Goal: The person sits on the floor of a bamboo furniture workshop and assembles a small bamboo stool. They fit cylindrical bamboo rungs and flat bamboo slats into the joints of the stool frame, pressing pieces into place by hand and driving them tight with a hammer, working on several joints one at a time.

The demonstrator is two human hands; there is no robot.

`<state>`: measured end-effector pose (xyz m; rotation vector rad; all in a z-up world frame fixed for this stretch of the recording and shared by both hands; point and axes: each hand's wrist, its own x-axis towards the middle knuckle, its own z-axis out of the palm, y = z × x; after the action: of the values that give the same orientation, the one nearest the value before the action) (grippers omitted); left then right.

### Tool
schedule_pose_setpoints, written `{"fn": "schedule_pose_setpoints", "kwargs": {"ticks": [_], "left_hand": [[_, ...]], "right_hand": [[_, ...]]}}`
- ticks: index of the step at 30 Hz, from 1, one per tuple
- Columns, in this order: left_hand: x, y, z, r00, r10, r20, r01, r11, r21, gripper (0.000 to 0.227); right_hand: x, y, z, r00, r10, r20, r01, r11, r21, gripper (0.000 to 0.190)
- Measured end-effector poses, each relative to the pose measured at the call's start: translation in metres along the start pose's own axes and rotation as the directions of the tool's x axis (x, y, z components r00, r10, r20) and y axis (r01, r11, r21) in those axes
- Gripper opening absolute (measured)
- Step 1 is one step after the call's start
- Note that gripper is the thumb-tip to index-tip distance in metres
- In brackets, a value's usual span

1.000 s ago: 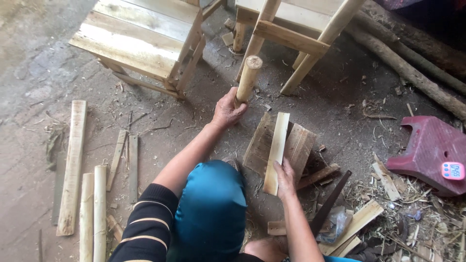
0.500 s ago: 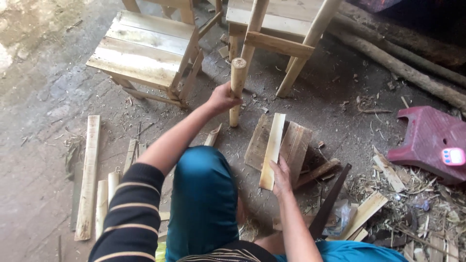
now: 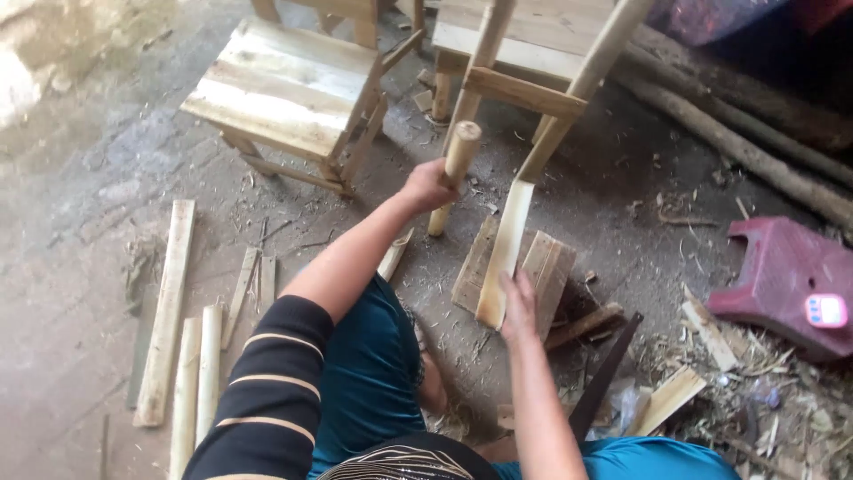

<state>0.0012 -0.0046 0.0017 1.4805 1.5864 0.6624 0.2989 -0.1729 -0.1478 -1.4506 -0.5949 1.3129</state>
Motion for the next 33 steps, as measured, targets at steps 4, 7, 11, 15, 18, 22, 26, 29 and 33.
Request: {"fn": "schedule_pose_setpoints", "kwargs": {"ticks": [4,7,11,15,18,22,26,29,33], "left_hand": [[0.005,-0.004,0.008,1.000,-0.013,-0.014,0.013,1.000,0.013,0.048],[-0.001,-0.002,0.002,1.000,-0.023,-0.016,0.022,0.999,-0.038,0.046],[0.006,-0.008,-0.001,1.000,0.013,0.001,-0.013,1.000,-0.015,0.046],[0.008,-0.016,0.002,1.000,0.023,0.017,-0.023,1.000,0.014,0.048],[0.014,-0.026,0.008,0.999,0.032,0.015,-0.032,0.998,0.049,0.048],[0.013,-0.024,0.009,0.999,0.033,0.025,-0.033,0.999,0.024,0.044],[0.007,-0.019,0.007,0.999,0.042,0.027,-0.042,0.999,0.028,0.044],[-0.002,-0.018,0.005,0.999,0.043,0.028,-0.044,0.999,0.013,0.043],[-0.001,-0.020,0.007,0.998,0.052,0.030,-0.052,0.999,-0.005,0.042]], "right_hand": [[-0.037,-0.122,0.084,0.992,-0.110,0.066,0.117,0.985,-0.130,0.058],[-0.017,-0.163,0.122,0.970,-0.146,0.193,0.169,0.979,-0.110,0.052],[0.026,-0.194,0.164,0.929,-0.210,0.305,0.243,0.967,-0.078,0.055],[0.070,-0.203,0.192,0.911,-0.223,0.346,0.273,0.957,-0.102,0.055],[0.096,-0.203,0.210,0.929,-0.212,0.305,0.259,0.958,-0.124,0.054],[0.089,-0.215,0.233,0.962,-0.176,0.207,0.192,0.979,-0.061,0.048],[0.079,-0.220,0.240,0.970,-0.190,0.152,0.197,0.980,-0.031,0.041],[0.061,-0.221,0.245,0.975,-0.187,0.120,0.191,0.981,-0.029,0.038],[0.065,-0.221,0.247,0.976,-0.191,0.108,0.193,0.981,-0.009,0.043]]}}
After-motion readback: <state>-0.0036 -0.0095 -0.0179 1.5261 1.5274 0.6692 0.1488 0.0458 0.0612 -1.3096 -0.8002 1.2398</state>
